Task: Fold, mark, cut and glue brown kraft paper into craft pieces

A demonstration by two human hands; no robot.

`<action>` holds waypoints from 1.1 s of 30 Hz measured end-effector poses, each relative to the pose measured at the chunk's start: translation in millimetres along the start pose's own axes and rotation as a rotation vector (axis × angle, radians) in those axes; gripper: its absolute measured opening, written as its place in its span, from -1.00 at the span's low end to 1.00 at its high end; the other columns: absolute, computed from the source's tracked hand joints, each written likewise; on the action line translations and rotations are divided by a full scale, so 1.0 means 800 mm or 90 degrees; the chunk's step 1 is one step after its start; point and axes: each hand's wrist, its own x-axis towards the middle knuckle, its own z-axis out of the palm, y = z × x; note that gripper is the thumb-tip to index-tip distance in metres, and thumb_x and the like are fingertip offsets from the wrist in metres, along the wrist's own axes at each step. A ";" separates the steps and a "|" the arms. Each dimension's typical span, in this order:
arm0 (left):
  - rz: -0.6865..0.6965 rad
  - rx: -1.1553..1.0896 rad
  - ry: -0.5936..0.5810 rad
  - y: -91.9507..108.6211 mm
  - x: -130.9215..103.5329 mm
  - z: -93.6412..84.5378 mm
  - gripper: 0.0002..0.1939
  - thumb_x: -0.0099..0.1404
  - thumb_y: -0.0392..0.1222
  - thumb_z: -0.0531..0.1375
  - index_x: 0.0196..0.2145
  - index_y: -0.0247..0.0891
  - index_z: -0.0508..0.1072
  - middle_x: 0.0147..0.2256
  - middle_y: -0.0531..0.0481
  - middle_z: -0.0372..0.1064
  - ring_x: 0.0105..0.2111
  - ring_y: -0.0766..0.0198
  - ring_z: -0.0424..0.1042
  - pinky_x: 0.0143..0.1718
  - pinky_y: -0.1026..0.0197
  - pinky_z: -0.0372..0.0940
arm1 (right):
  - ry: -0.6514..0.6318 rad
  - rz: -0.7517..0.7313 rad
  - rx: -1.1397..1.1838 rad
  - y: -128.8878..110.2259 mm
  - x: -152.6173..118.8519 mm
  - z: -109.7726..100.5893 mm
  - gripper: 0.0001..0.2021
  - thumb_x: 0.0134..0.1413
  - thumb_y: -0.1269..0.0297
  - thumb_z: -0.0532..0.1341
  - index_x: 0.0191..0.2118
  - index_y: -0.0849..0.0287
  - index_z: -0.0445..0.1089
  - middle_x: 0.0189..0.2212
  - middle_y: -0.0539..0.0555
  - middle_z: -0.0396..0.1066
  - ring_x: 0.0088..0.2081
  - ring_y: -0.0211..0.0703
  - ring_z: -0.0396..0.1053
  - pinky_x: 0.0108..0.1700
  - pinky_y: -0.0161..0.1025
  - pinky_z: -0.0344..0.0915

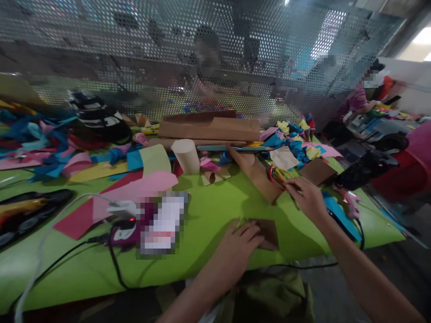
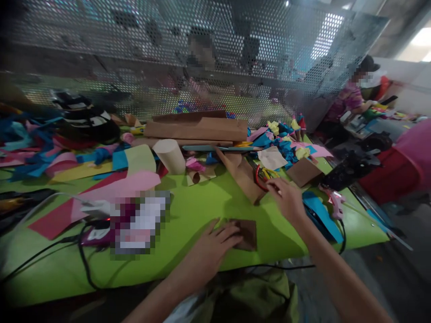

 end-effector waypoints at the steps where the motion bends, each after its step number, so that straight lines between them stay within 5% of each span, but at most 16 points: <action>1: 0.014 0.005 0.007 -0.005 0.003 0.001 -0.56 0.40 -0.34 0.13 0.18 -0.04 0.37 0.25 0.02 0.34 0.30 0.15 0.22 0.38 -0.11 -0.03 | -0.007 0.030 -0.027 0.014 -0.006 -0.005 -0.79 0.35 0.21 0.12 -0.12 0.10 0.50 -0.15 0.13 0.56 -0.16 -0.03 0.51 -0.14 -0.17 0.38; 7: 0.062 0.000 0.035 -0.024 0.025 -0.002 -0.63 0.37 -0.44 0.08 0.01 -0.08 0.47 0.24 0.07 0.38 0.28 0.21 0.26 0.37 -0.11 -0.06 | -0.077 0.096 -0.111 0.050 -0.015 0.011 -0.73 0.08 0.37 0.24 -0.07 0.12 0.47 -0.18 0.16 0.54 -0.26 0.03 0.48 -0.33 -0.20 0.23; 10: 0.034 0.017 0.057 -0.007 0.023 -0.009 -0.66 0.36 -0.43 0.08 -0.02 -0.14 0.47 0.25 0.03 0.36 0.30 0.17 0.22 0.37 -0.13 -0.06 | -0.091 0.111 -0.132 0.044 -0.013 0.013 -0.60 -0.03 0.43 0.23 -0.01 0.09 0.45 -0.19 0.15 0.53 -0.29 0.02 0.45 -0.36 -0.21 0.16; 13: -0.056 0.057 0.080 0.023 0.011 -0.008 -0.71 0.42 -0.30 0.09 0.05 -0.15 0.46 0.26 -0.07 0.32 0.24 0.07 0.28 0.25 -0.12 0.14 | -0.103 0.105 -0.108 0.046 -0.016 0.003 -0.62 -0.02 0.41 0.20 -0.04 0.05 0.50 -0.25 0.10 0.52 -0.32 -0.02 0.43 -0.34 -0.21 0.18; 17: -0.128 0.053 0.077 0.049 -0.003 0.008 -0.52 0.45 -0.01 0.14 0.28 -0.03 0.30 0.30 -0.15 0.25 0.24 -0.07 0.27 0.22 -0.27 0.16 | -0.116 0.129 0.046 0.065 -0.037 -0.015 -0.75 0.02 0.33 0.18 -0.21 0.04 0.59 -0.28 0.07 0.52 -0.31 -0.06 0.43 -0.25 -0.18 0.24; 22: -0.097 0.010 0.051 0.037 -0.005 0.009 -0.56 0.48 0.06 0.09 0.26 0.03 0.32 0.38 -0.13 0.12 0.36 -0.04 0.12 0.33 -0.43 -0.11 | -0.172 0.276 0.354 0.074 -0.072 -0.046 -0.80 -0.01 0.25 0.24 -0.27 0.08 0.59 -0.42 0.00 0.49 -0.42 -0.15 0.36 -0.31 -0.20 0.26; 25: -0.088 -0.023 0.039 0.027 -0.002 -0.001 -0.66 0.50 -0.01 0.06 0.15 0.00 0.41 0.38 -0.09 0.13 0.37 0.00 0.11 0.35 -0.42 -0.17 | -0.123 0.315 0.518 0.066 -0.089 -0.062 -0.80 0.02 0.21 0.33 -0.21 0.09 0.60 -0.46 0.02 0.48 -0.37 -0.12 0.40 -0.28 -0.20 0.29; 30: -0.084 -0.036 0.058 0.021 0.003 -0.007 -0.71 0.51 -0.03 0.05 0.08 -0.05 0.45 0.32 -0.06 0.24 0.35 0.06 0.15 0.39 -0.36 -0.26 | -0.019 0.279 0.777 0.042 -0.102 -0.063 -0.62 0.00 0.14 0.31 -0.02 0.07 0.58 0.00 0.18 0.51 -0.07 0.10 0.47 0.05 0.00 0.35; 33: -0.075 -0.041 0.062 0.018 0.004 -0.003 -0.62 0.51 0.02 0.05 0.19 -0.07 0.37 0.30 -0.07 0.27 0.36 0.07 0.12 0.41 -0.33 -0.27 | 0.012 0.245 0.770 0.024 -0.101 -0.052 -0.61 -0.08 0.20 0.40 -0.04 0.02 0.55 -0.18 0.14 0.49 -0.18 0.03 0.44 -0.05 -0.04 0.37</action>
